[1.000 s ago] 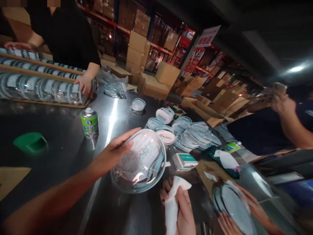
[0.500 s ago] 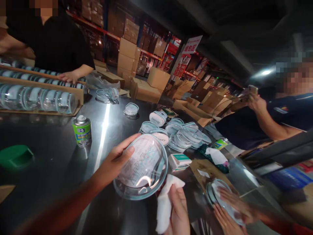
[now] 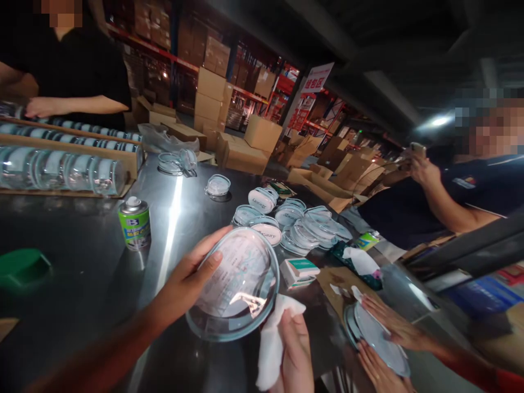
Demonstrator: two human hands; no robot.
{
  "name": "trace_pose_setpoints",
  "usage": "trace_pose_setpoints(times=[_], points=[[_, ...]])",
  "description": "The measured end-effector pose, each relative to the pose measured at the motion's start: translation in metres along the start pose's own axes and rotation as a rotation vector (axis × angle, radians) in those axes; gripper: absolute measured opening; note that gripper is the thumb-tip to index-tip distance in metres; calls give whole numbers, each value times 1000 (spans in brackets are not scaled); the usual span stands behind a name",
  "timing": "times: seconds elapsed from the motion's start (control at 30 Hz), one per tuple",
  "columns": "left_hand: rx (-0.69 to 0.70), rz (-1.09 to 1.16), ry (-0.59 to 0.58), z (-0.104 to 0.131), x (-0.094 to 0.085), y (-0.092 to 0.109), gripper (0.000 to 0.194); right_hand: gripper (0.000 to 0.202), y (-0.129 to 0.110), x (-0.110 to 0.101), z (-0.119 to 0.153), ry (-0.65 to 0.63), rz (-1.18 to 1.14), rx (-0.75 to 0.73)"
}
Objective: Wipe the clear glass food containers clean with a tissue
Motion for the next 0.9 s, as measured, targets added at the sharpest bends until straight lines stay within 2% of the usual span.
trace_pose_setpoints(times=[0.2, 0.47, 0.63, 0.73, 0.9], points=[[14, -53, 18, 0, 1, -4, 44, 40, 0, 16, 3, 25, -38, -49], [-42, -23, 41, -1, 3, -21, 46, 41, 9, 5, -14, -7, -109, 38], [-130, 41, 91, 7, 6, -41, 53, 45, -2, 18, -20, -19, -91, -30], [-162, 82, 74, 12, 11, -53, 60, 52, -10, 24, -23, 4, -102, -46], [-113, 162, 174, 17, 21, -51, 63, 49, -26, 38, -36, -7, -118, -65]])
Point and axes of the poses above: each hand's wrist, its own z-axis away from the middle knuckle, its own x-axis out of the palm, y = z × x, the point moved 8 cm from there along -z, towards the middle knuckle, and after that the axes turned 8 degrees about -y, right-handed, at the moved point
